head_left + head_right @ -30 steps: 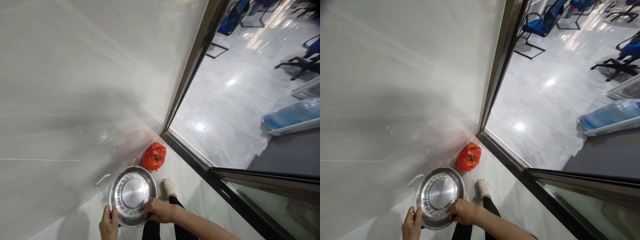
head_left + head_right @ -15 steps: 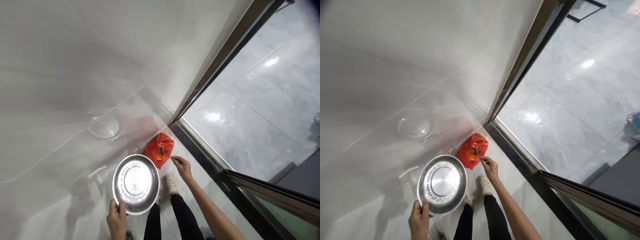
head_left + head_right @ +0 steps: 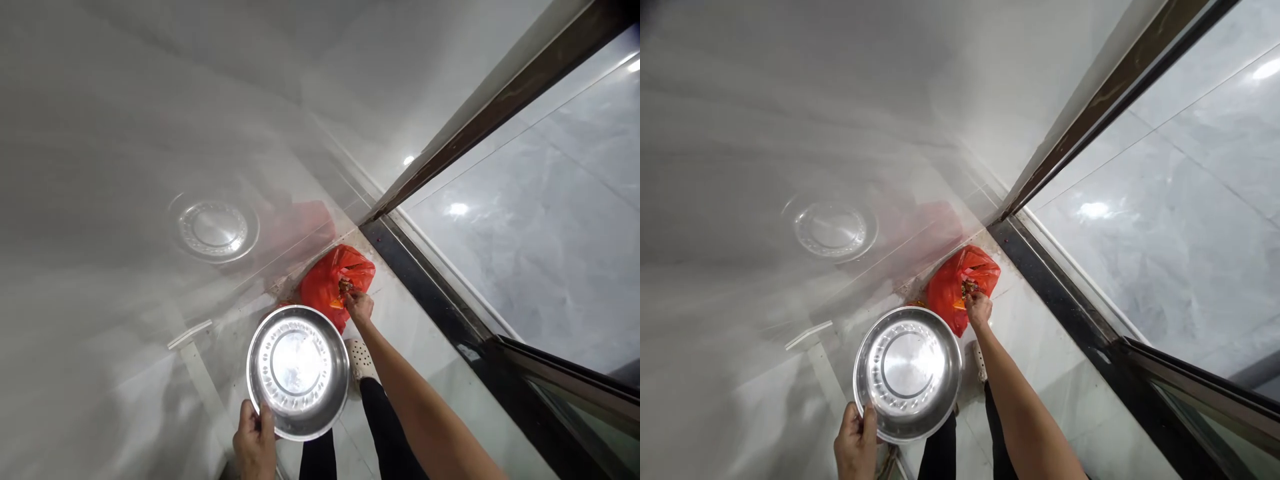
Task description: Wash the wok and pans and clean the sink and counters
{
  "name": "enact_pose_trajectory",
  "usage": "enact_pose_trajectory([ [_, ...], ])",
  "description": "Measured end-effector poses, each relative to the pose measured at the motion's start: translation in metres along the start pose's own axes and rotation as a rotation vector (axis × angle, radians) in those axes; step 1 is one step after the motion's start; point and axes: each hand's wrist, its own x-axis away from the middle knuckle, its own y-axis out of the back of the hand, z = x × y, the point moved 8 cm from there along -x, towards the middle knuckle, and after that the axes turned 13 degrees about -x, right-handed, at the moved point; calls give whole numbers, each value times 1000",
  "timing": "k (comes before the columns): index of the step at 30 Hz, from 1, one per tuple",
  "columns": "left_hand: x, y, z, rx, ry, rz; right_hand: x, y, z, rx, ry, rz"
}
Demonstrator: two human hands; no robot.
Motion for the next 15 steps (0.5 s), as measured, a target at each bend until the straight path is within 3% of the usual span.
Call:
enact_pose_trajectory([
  [8,-11,-6,-16,105,30,54,11,0,4,-21,7,49],
  [15,-13,-7,-28,186,-9,94,31,33,30,-56,84,33],
])
